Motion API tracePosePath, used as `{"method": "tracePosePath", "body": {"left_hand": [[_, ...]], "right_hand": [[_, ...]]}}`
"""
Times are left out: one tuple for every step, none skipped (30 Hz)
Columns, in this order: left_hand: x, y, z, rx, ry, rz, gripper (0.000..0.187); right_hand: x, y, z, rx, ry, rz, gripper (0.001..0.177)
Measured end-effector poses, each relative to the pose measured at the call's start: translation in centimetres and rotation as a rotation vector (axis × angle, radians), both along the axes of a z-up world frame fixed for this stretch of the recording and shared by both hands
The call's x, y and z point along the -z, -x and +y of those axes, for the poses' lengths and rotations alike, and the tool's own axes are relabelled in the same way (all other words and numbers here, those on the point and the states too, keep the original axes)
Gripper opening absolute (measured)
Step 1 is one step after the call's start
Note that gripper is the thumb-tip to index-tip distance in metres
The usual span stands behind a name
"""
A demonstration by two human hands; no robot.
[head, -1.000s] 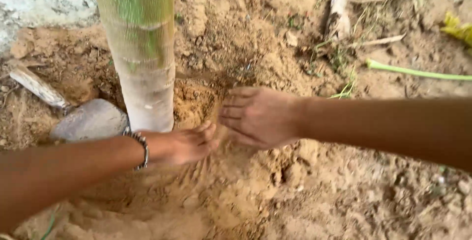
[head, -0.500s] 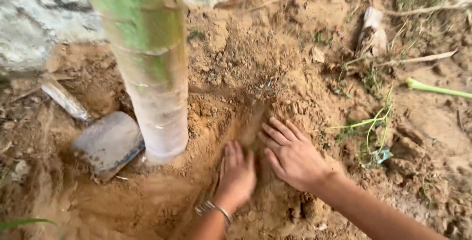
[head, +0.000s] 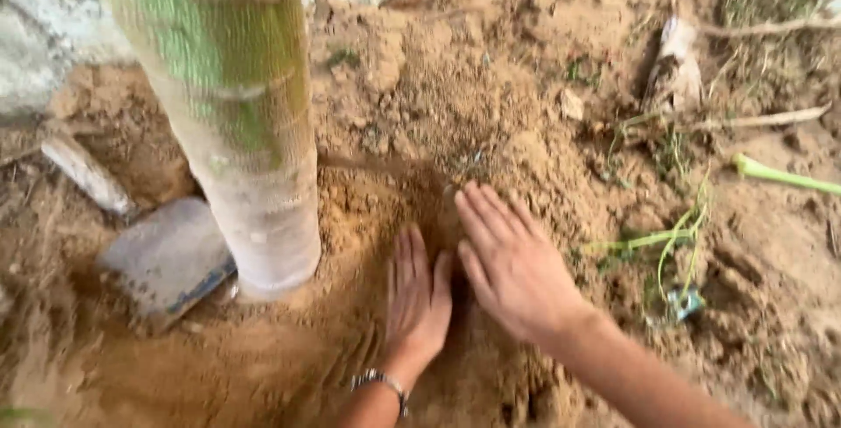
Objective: Digging a hole in the soil around the base of a papaya tree using a small hand shovel.
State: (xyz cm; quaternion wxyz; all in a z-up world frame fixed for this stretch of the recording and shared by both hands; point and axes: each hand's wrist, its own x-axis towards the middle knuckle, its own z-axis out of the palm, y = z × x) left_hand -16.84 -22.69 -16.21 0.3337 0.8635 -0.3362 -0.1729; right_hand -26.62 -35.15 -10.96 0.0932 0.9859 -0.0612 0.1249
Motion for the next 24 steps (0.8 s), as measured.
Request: {"method": "tracePosePath", "body": {"left_hand": [[0.7, -0.6, -0.2, -0.002, 0.008, -0.01, 0.071], [1.4, -1.2, -0.4, 0.101, -0.077, -0.066, 0.071], [2.4, -0.8, 0.3, 0.203, -0.18, -0.1, 0.071], [1.2, -0.9, 0.8, 0.201, -0.189, -0.089, 0.071], [-0.2, -1.6, 1.1, 0.235, -0.237, 0.019, 0.071], [-1.6, -2.5, 1.3, 0.268, -0.283, 0.128, 0.072], [-1.2, -3.9, 1.0, 0.265, -0.273, 0.107, 0.072], [-0.8, -5.3, 0.5, 0.207, -0.207, 0.001, 0.073], [0.0, -5.8, 0.7, 0.15, -0.151, -0.084, 0.074], [-0.2, -6.5, 0.6, 0.147, -0.151, -0.085, 0.074], [-0.1, -6.3, 1.2, 0.247, -0.358, -0.238, 0.076], [-0.1, -6.2, 1.9, 0.353, -0.563, -0.39, 0.078], [0.2, -6.4, 2.0, 0.349, -0.561, -0.398, 0.078], [0.4, -6.7, 2.1, 0.349, -0.519, -0.373, 0.073], [0.5, -7.4, 1.8, 0.345, -0.47, -0.358, 0.069], [1.0, -7.8, 1.9, 0.338, -0.462, -0.376, 0.069], [1.7, -7.3, 2.5, 0.346, -0.421, -0.338, 0.072], [2.5, -6.7, 3.3, 0.354, -0.381, -0.3, 0.076], [1.7, -6.5, 4.2, 0.352, -0.386, -0.291, 0.076], [0.8, -6.3, 5.1, 0.387, -0.399, -0.228, 0.072], [-0.2, -6.6, 5.4, 0.424, -0.405, -0.179, 0.068], [-0.6, -7.0, 6.1, 0.423, -0.402, -0.183, 0.068], [-1.0, -7.2, 6.7, 0.392, -0.337, -0.087, 0.058], [-1.4, -7.4, 7.3, 0.362, -0.271, 0.008, 0.052]], "right_hand": [[-0.7, -0.8, -0.1, -0.002, 0.008, -0.01, 0.063], [-1.5, -1.6, -0.2, 0.044, 0.03, 0.082, 0.064], [-1.9, -1.5, 0.5, 0.087, 0.034, 0.195, 0.064], [-2.1, -1.6, 1.2, 0.083, 0.025, 0.205, 0.064], [-2.3, -2.1, 1.6, 0.147, 0.0, 0.333, 0.066], [-2.6, -2.8, 2.1, 0.214, -0.025, 0.46, 0.068], [-3.2, -4.3, 1.8, 0.215, -0.014, 0.438, 0.068], [-3.7, -5.8, 1.6, 0.169, 0.02, 0.405, 0.068], [-3.9, -6.5, 1.8, 0.119, 0.045, 0.391, 0.068], [-3.4, -8.0, 1.1, 0.117, 0.045, 0.389, 0.068], [-2.5, -8.8, 1.1, 0.054, 0.04, 0.433, 0.067], [-1.6, -9.6, 1.1, -0.01, 0.033, 0.475, 0.065], [-1.2, -10.0, 1.1, -0.01, 0.037, 0.467, 0.065], [-0.8, -10.5, 1.0, 0.001, 0.018, 0.562, 0.064], [-0.7, -11.4, 0.7, 0.015, 0.007, 0.647, 0.064], [0.9, -11.7, 0.2, 0.019, 0.019, 0.63, 0.064], [2.8, -11.2, 0.3, -0.021, 0.05, 0.643, 0.062], [4.8, -10.5, 0.5, -0.061, 0.079, 0.655, 0.061], [3.1, -9.8, 1.4, -0.068, 0.075, 0.662, 0.061], [1.3, -9.2, 2.4, -0.057, -0.17, 0.687, 0.058], [-0.7, -9.0, 2.9, -0.041, -0.406, 0.695, 0.055], [-1.1, -9.4, 2.3, -0.041, -0.403, 0.691, 0.055], [-1.6, -9.7, 1.7, 0.071, -0.613, 0.749, 0.051], [-2.1, -10.0, 1.1, 0.183, -0.823, 0.803, 0.049]]}}
